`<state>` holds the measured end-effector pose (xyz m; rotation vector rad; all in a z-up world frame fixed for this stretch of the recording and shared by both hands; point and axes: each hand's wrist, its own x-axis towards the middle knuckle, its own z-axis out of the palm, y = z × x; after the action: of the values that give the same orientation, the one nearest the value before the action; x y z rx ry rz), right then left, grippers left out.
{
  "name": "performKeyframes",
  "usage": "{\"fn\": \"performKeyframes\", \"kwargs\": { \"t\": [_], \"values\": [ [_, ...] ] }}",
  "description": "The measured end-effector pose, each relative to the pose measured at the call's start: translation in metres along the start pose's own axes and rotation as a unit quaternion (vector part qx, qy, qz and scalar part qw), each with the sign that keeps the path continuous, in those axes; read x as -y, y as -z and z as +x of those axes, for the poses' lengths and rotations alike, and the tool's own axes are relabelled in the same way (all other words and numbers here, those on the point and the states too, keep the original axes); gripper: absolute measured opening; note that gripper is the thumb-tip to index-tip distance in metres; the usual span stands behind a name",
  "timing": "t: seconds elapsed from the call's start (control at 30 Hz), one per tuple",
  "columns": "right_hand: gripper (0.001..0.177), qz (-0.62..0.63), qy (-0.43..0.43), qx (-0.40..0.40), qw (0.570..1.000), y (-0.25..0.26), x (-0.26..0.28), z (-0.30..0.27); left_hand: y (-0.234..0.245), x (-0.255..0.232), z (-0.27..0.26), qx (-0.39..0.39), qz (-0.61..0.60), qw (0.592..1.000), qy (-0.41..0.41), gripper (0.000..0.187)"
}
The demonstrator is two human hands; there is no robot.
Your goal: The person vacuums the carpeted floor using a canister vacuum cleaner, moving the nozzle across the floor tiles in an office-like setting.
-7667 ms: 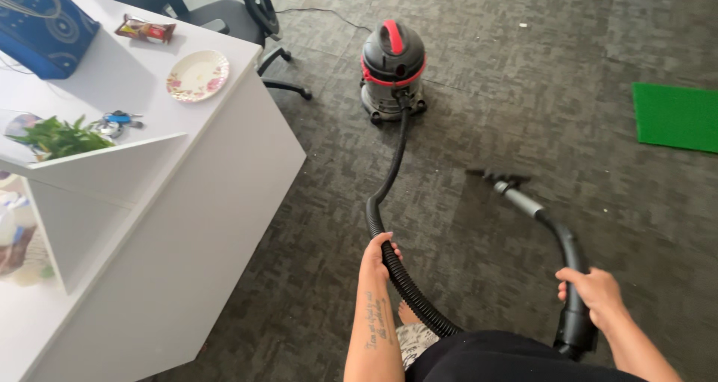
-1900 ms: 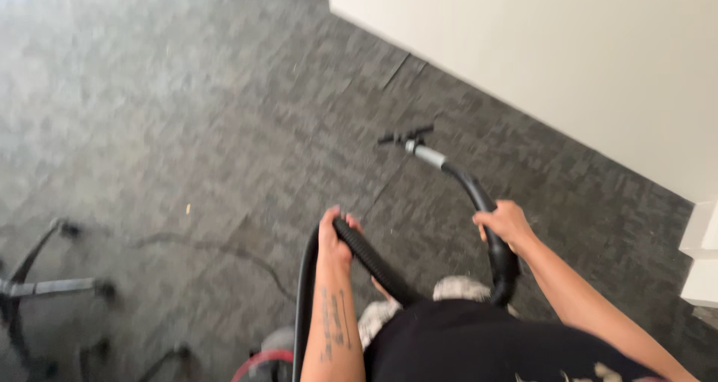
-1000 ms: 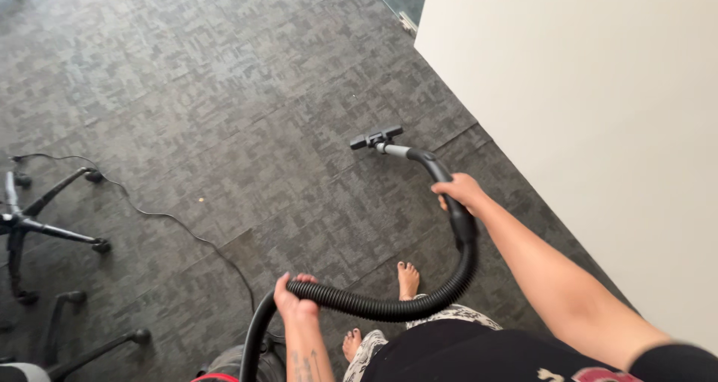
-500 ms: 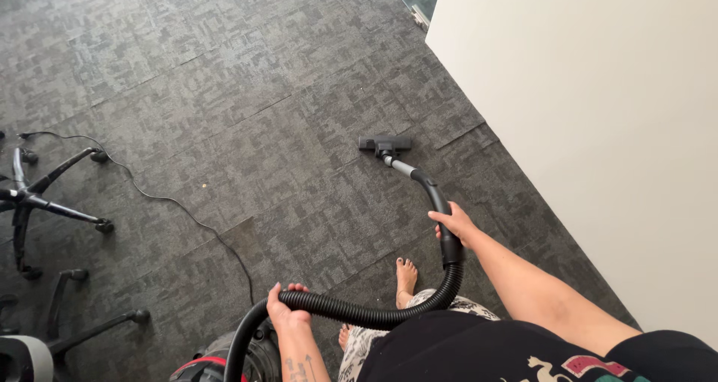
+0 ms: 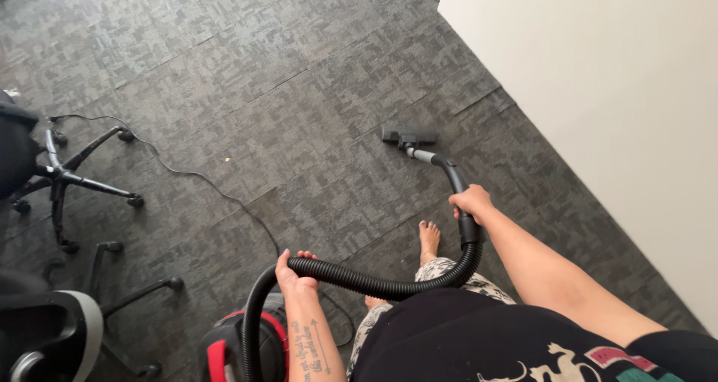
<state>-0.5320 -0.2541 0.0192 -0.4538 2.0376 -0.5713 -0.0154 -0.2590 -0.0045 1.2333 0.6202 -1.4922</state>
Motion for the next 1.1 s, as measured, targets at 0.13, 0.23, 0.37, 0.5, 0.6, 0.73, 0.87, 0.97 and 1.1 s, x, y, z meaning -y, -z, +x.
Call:
{"fn": "performKeyframes", "kwargs": {
  "t": [0.13, 0.23, 0.37, 0.5, 0.6, 0.73, 0.87, 0.97, 1.1],
  "values": [
    [0.031, -0.003, -0.015, -0.021, 1.0, -0.033, -0.054, -0.054, 0.048, -0.025, -0.002, 0.012, 0.016, 1.0, 0.007, 0.039],
    [0.03, -0.007, -0.02, -0.026, 0.999, -0.04, -0.079, -0.086, 0.068, -0.03, -0.005, 0.012, 0.021, 0.999, 0.023, 0.041],
    [0.034, -0.008, -0.018, -0.025, 0.999, -0.033, -0.105, -0.119, 0.083, -0.019, -0.008, 0.026, 0.027, 0.999, 0.028, 0.039],
    [0.041, -0.005, -0.049, -0.012, 0.999, -0.019, -0.128, -0.14, 0.091, -0.005, -0.015, 0.034, 0.034, 0.998, 0.038, 0.041],
    [0.043, -0.019, -0.046, -0.009, 0.999, -0.009, -0.148, -0.154, 0.104, 0.005, -0.026, 0.039, 0.029, 0.998, 0.027, 0.039],
    [0.041, -0.012, -0.044, -0.003, 0.999, 0.007, -0.189, -0.17, 0.14, 0.028, -0.044, 0.046, 0.033, 0.998, 0.022, 0.038],
    [0.034, -0.045, -0.033, 0.012, 0.998, 0.038, -0.243, -0.194, 0.192, 0.068, -0.073, 0.072, 0.049, 0.996, 0.031, 0.04],
    [0.034, -0.032, -0.03, 0.003, 0.999, 0.057, -0.294, -0.213, 0.234, 0.102, -0.09, 0.056, 0.046, 0.997, 0.039, 0.039],
    [0.031, -0.051, -0.024, 0.018, 0.998, 0.077, -0.357, -0.241, 0.301, 0.133, -0.118, 0.033, 0.07, 0.996, 0.039, 0.04]
  ]
}}
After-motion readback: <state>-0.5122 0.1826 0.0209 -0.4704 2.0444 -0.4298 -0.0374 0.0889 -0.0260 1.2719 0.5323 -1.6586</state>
